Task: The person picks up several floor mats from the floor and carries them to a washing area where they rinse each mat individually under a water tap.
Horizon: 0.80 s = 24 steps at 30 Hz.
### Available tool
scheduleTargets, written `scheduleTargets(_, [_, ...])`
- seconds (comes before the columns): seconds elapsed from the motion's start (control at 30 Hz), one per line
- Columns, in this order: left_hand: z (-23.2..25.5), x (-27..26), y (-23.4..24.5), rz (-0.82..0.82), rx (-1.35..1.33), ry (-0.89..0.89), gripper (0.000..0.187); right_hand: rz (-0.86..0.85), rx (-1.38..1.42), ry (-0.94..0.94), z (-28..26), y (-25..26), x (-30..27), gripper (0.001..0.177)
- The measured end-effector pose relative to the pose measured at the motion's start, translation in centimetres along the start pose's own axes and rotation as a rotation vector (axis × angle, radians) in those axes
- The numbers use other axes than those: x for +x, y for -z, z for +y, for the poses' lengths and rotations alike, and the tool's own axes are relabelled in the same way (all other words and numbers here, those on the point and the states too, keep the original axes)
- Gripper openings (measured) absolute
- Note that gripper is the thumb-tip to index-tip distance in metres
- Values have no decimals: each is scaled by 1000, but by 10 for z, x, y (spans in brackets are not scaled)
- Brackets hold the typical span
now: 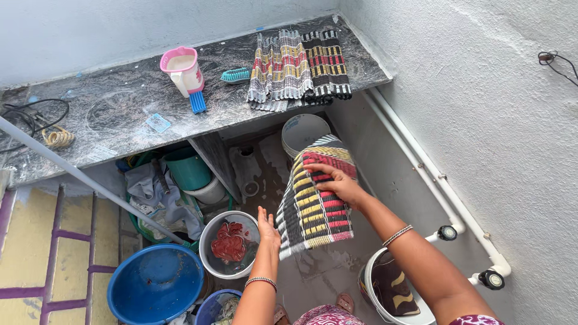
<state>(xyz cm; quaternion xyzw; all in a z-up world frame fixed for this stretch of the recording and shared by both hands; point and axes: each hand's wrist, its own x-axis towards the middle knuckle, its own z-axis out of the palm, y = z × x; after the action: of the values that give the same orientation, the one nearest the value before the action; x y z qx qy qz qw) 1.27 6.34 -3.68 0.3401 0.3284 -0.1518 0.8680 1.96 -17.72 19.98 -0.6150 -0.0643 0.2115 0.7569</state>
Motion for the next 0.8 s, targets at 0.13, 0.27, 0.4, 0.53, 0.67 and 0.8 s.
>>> scheduleTargets(0.13, [19,-6,31,-119,-353,-282,69,-557,1,-282,-25,-55,10,59])
scheduleTargets(0.27, [21,-7,42,-115,-478,-315,71,-663,-115,-222,-26,-59,15,56])
scheduleTargets(0.4, [6,7,32,18,-153,-131,57,-114,54,-221,-1,-3,17,61])
scheduleTargets(0.53, [-23,9,7,101,454,88,62,699,338,52,48,139,3,66])
scheduleTargets(0.67, [-45,2,-23,-108,689,232,63,1693,691,861,80,252,-89,35])
scheduleTargets(0.8, [-37,-4,-32,-143,762,170,65,1893,759,684,80,273,-154,38])
